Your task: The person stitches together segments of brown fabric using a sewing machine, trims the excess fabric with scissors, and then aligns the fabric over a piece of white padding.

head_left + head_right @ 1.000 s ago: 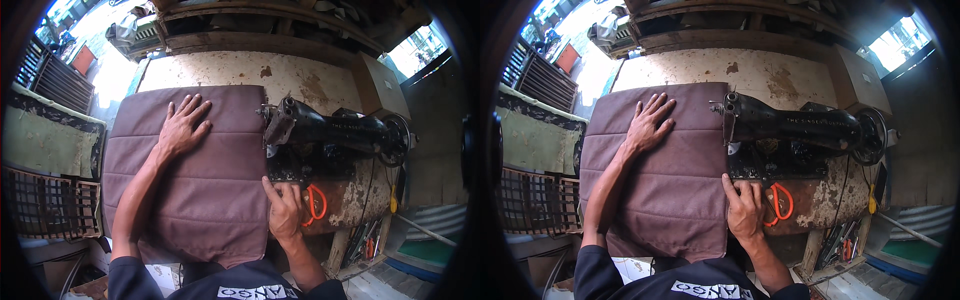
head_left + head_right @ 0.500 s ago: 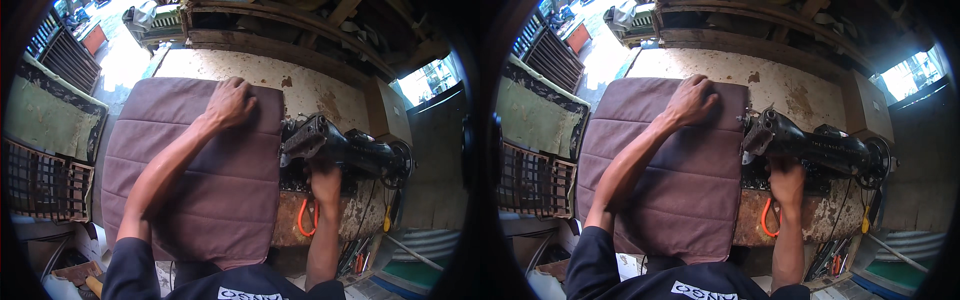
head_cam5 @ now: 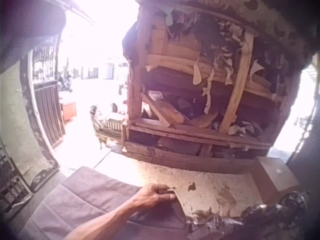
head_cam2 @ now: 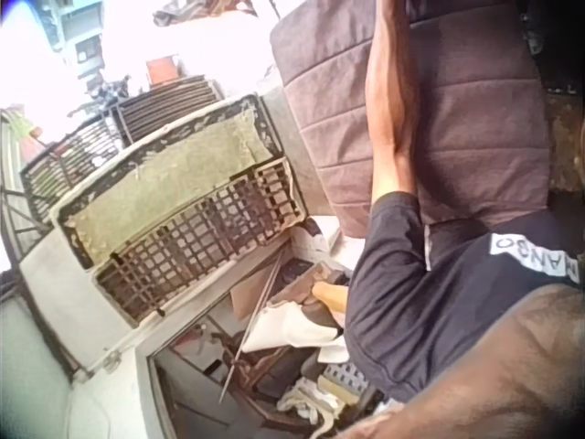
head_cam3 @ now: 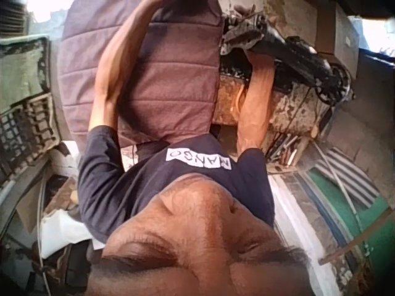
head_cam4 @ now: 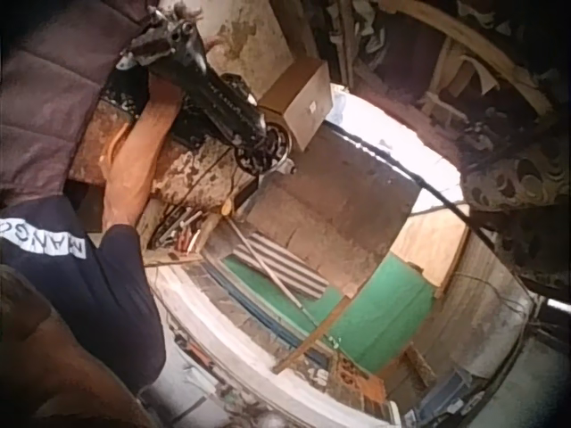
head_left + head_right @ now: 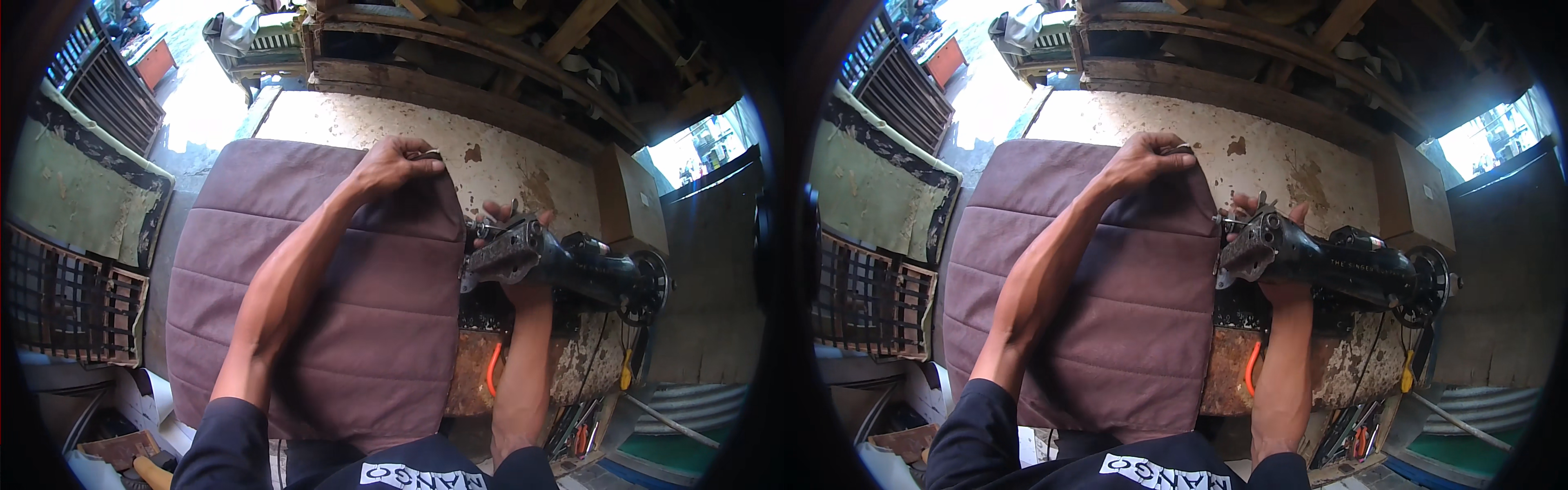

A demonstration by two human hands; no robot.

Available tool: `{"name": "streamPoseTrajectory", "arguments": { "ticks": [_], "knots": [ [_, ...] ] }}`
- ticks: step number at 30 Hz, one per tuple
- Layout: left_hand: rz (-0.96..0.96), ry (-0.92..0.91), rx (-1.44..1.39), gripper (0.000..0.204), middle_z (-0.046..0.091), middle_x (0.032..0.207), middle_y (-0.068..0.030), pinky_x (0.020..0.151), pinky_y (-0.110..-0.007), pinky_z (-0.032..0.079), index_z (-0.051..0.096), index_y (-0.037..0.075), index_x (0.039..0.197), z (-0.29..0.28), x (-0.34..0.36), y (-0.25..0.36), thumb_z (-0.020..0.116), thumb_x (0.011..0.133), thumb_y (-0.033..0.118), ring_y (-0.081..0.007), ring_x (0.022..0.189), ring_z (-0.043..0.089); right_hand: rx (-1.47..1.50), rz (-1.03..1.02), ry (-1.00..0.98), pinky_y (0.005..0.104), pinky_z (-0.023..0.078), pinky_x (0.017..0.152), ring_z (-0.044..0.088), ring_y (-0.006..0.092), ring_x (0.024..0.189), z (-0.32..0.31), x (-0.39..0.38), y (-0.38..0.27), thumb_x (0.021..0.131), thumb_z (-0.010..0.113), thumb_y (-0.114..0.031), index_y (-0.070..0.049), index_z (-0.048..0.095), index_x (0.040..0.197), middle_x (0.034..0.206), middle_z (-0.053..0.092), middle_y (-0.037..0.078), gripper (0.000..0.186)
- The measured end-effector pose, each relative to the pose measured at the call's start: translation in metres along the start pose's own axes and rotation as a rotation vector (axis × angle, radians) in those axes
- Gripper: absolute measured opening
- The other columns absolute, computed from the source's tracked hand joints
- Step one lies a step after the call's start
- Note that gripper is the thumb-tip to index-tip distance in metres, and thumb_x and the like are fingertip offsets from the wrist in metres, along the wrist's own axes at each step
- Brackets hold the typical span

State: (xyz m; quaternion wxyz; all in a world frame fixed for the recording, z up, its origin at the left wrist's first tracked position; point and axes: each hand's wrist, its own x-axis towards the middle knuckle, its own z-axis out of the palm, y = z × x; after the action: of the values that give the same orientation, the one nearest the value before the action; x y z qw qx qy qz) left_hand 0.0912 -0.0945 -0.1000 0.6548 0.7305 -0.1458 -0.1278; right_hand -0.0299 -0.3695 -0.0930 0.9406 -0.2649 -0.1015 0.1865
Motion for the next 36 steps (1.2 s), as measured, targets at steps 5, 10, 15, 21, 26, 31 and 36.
{"name": "streamPoseTrajectory", "arguments": {
  "ticks": [5,10,15,21,26,31,36],
  "knots": [
    [0.017,0.040,-0.144,0.036,0.077,0.102,-0.0036,0.090,-0.027,0.052,0.076,0.001,0.115,-0.007,-0.008,-0.013,0.083,0.090,0.025,-0.0109,0.095,0.067,-1.526,0.128,0.587,0.0347,0.054,0.087,0.067,0.0147,0.095,0.016,-0.068,-0.003,0.101,0.063,-0.017,0.000,0.072,0.119,0.112,0.075,0.008,0.026],
    [0.010,0.008,-0.163,0.033,0.076,0.100,-0.0028,0.089,-0.026,0.051,0.077,0.001,0.113,-0.010,-0.012,-0.007,0.082,0.091,0.026,-0.0102,0.093,0.067,-1.311,0.206,0.621,0.0288,0.054,0.081,0.068,0.0118,0.089,0.083,-0.109,-0.023,0.102,0.065,-0.018,0.001,0.072,0.121,0.104,0.075,0.008,0.028],
    [-0.057,-0.014,-0.150,0.031,0.076,0.098,-0.0022,0.088,-0.026,0.051,0.078,0.001,0.111,-0.013,-0.008,-0.012,0.075,0.095,0.028,-0.0095,0.093,0.066,-1.516,-0.161,0.846,0.0265,0.053,0.079,0.068,0.0119,0.088,0.118,-0.134,-0.064,0.103,0.065,-0.022,0.002,0.070,0.124,0.105,0.075,0.008,0.033],
    [-0.057,0.055,-0.056,0.035,0.076,0.099,-0.0037,0.088,-0.026,0.050,0.077,-0.001,0.111,-0.009,-0.002,-0.017,0.071,0.097,0.031,-0.0103,0.092,0.066,-2.102,-0.642,1.209,0.0330,0.049,0.101,0.067,0.0218,0.113,0.068,-0.106,-0.201,0.109,0.052,-0.030,0.005,0.066,0.131,0.117,0.072,0.018,0.043],
    [0.022,0.099,-0.142,0.036,0.075,0.098,-0.0053,0.086,-0.028,0.052,0.075,-0.003,0.115,-0.014,-0.008,-0.038,0.070,0.098,0.029,-0.0118,0.092,0.066,-2.230,0.212,1.148,0.0440,0.050,0.092,0.069,0.0314,0.097,0.018,-0.100,-0.264,0.111,0.040,-0.041,0.010,0.065,0.117,0.106,0.072,0.027,0.058],
    [0.196,0.167,-0.003,0.039,0.074,0.105,-0.0114,0.092,-0.034,0.051,0.072,-0.004,0.115,-0.009,-0.029,-0.022,0.067,0.101,0.032,-0.0175,0.099,0.066,-2.388,0.079,1.513,0.0454,0.049,0.097,0.065,0.0436,0.113,-0.012,-0.263,-0.262,0.107,0.049,-0.047,0.006,0.068,0.123,0.116,0.069,0.030,0.058],
    [0.163,0.165,0.046,0.039,0.071,0.096,-0.0093,0.087,-0.036,0.050,0.070,-0.003,0.110,-0.042,-0.056,-0.025,0.064,0.103,0.035,-0.0162,0.094,0.063,-2.093,-0.280,0.914,0.0458,0.048,0.099,0.064,0.0440,0.116,-0.042,-0.199,-0.314,0.107,0.052,-0.042,0.008,0.066,0.122,0.117,0.069,0.029,0.054]
  ]
}}
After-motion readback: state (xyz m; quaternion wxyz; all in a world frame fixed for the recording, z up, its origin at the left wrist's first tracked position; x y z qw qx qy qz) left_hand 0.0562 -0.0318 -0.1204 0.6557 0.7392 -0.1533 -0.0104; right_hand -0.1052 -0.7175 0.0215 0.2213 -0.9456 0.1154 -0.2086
